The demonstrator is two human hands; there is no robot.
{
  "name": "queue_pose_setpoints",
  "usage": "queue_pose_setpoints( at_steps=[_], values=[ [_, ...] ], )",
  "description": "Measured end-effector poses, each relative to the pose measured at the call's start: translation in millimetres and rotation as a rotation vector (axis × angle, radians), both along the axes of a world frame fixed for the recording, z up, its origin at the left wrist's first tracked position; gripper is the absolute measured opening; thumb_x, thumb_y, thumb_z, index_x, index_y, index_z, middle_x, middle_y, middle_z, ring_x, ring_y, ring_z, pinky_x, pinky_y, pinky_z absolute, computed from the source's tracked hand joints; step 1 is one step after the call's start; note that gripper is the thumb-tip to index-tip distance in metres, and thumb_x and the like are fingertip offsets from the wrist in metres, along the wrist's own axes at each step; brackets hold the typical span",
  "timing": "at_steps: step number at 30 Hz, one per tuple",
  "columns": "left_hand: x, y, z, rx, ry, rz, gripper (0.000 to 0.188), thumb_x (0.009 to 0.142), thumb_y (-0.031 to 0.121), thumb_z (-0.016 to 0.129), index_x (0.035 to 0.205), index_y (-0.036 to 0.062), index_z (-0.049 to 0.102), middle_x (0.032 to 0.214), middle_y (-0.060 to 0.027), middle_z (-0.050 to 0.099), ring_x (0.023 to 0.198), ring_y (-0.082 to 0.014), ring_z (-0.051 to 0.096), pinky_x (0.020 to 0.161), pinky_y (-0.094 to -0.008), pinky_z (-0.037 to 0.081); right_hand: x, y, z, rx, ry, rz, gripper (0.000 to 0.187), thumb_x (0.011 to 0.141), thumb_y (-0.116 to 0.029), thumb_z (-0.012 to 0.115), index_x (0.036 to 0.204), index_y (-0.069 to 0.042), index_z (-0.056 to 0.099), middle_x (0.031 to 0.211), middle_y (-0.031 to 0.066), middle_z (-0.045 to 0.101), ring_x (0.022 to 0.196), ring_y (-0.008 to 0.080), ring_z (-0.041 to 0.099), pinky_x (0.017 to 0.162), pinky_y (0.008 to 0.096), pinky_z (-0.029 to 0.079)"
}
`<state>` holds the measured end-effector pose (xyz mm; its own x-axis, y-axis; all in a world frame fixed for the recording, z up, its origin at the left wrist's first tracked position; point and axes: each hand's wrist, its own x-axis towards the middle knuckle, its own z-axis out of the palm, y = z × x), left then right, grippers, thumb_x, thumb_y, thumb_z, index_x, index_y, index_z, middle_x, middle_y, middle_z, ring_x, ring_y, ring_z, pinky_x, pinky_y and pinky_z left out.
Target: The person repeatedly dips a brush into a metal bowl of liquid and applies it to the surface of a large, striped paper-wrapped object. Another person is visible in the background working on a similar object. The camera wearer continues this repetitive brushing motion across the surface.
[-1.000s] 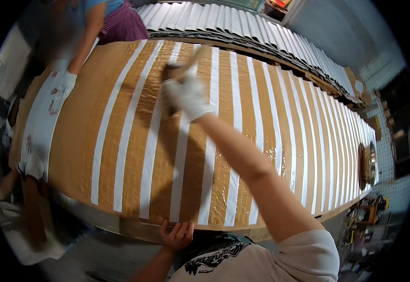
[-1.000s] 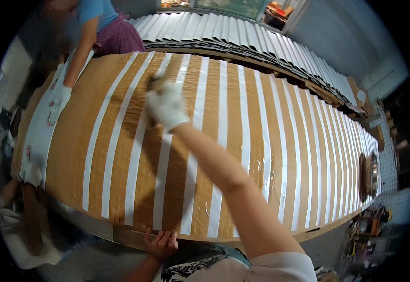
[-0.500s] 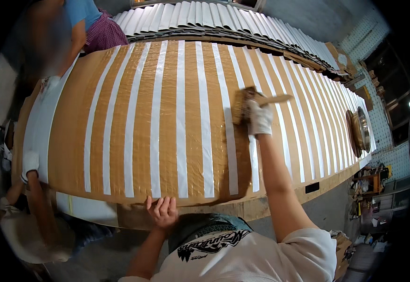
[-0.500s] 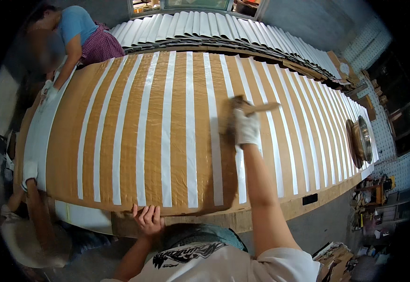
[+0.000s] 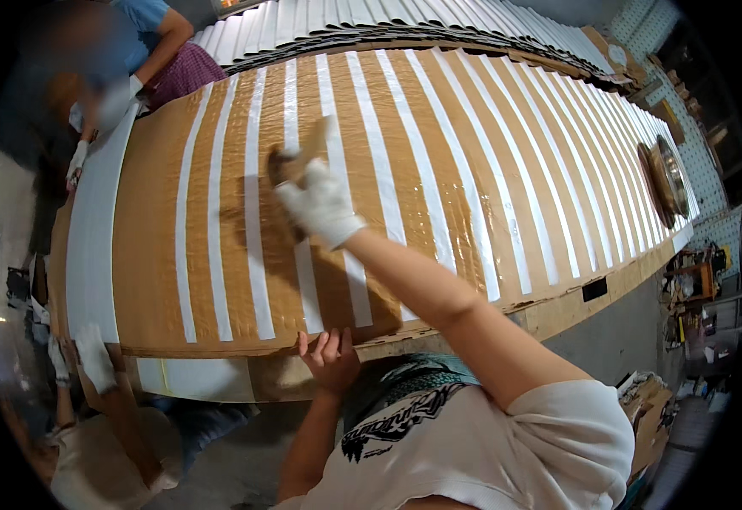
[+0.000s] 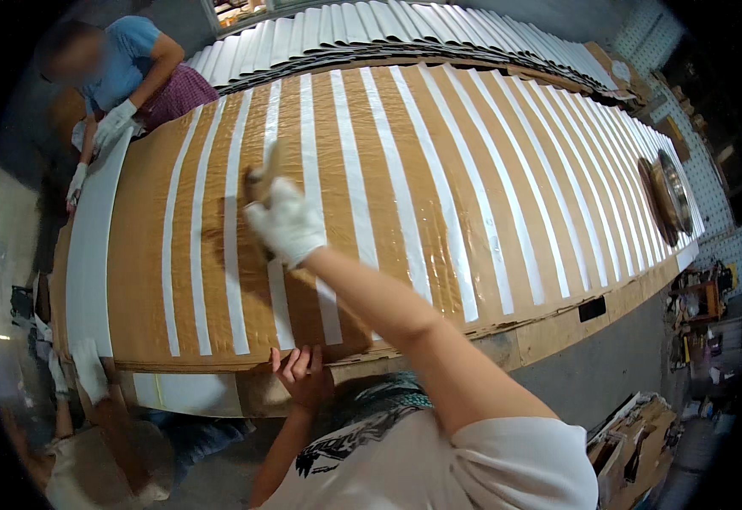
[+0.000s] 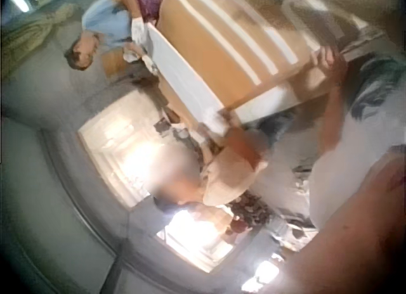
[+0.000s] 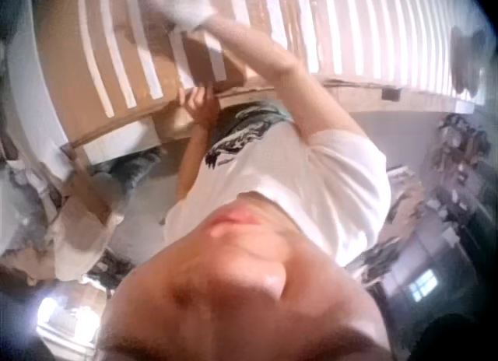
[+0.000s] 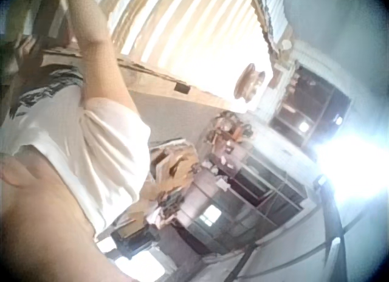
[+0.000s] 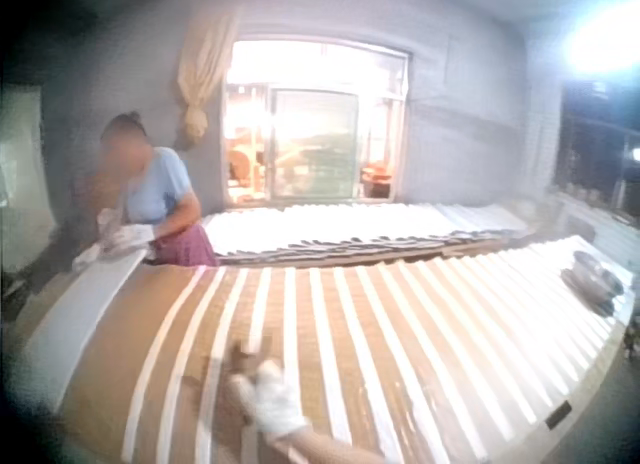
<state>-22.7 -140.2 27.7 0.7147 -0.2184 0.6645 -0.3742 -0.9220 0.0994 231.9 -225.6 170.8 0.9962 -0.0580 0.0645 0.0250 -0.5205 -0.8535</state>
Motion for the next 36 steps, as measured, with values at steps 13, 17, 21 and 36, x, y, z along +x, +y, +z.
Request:
queue_pose_setpoints(
  at_steps=[13, 17, 21, 36],
  values=[
    [-2, 7, -14, 0.057, -0.029, -0.011, 0.053, 0.076, 0.007, 0.063, 0.129, 0.0092, 0.06, 0.122, -0.011, 0.053, 0.117, -0.031, 0.049, 0.112, -0.0653, 0.038, -80, -282, -56, 0.487, -0.132, -0.436, 0.05, 0.09, -0.02, 0.073, 0.135, -0.004, 0.059, 0.113, 0.0089, 0.071, 0.1, 0.0179, 0.066, 0.086, 0.0346, 0.053],
    [-1, -1, -7, 0.005, -0.005, -0.003, 0.056, 0.074, 0.007, 0.063, 0.129, 0.0084, 0.06, 0.125, -0.0115, 0.052, 0.12, -0.0319, 0.049, 0.114, -0.0659, 0.035, -105, -364, -70, 0.352, -0.252, -0.678, 0.047, 0.091, -0.02, 0.072, 0.131, -0.001, 0.06, 0.112, 0.0108, 0.07, 0.095, 0.0193, 0.066, 0.083, 0.0327, 0.053],
    [-13, 2, 2, -0.068, 0.13, 0.023, 0.062, 0.072, 0.009, 0.064, 0.134, 0.0087, 0.059, 0.132, -0.0099, 0.054, 0.129, -0.0297, 0.047, 0.117, -0.0629, 0.032, -127, -341, -34, 0.263, -0.099, -0.687, 0.051, 0.089, -0.023, 0.073, 0.135, -0.002, 0.061, 0.118, 0.0145, 0.07, 0.104, 0.022, 0.066, 0.087, 0.0386, 0.056],
    [-3, 91, 9, -0.192, 0.136, 0.301, 0.052, 0.082, 0.001, 0.054, 0.134, 0.0011, 0.06, 0.138, -0.0124, 0.057, 0.132, -0.0353, 0.053, 0.114, -0.0502, 0.042, -53, 12, -23, 0.066, -0.143, 0.062, 0.042, 0.086, -0.024, 0.076, 0.121, -0.001, 0.066, 0.1, 0.0186, 0.073, 0.09, 0.0282, 0.07, 0.083, 0.041, 0.055]
  ],
)
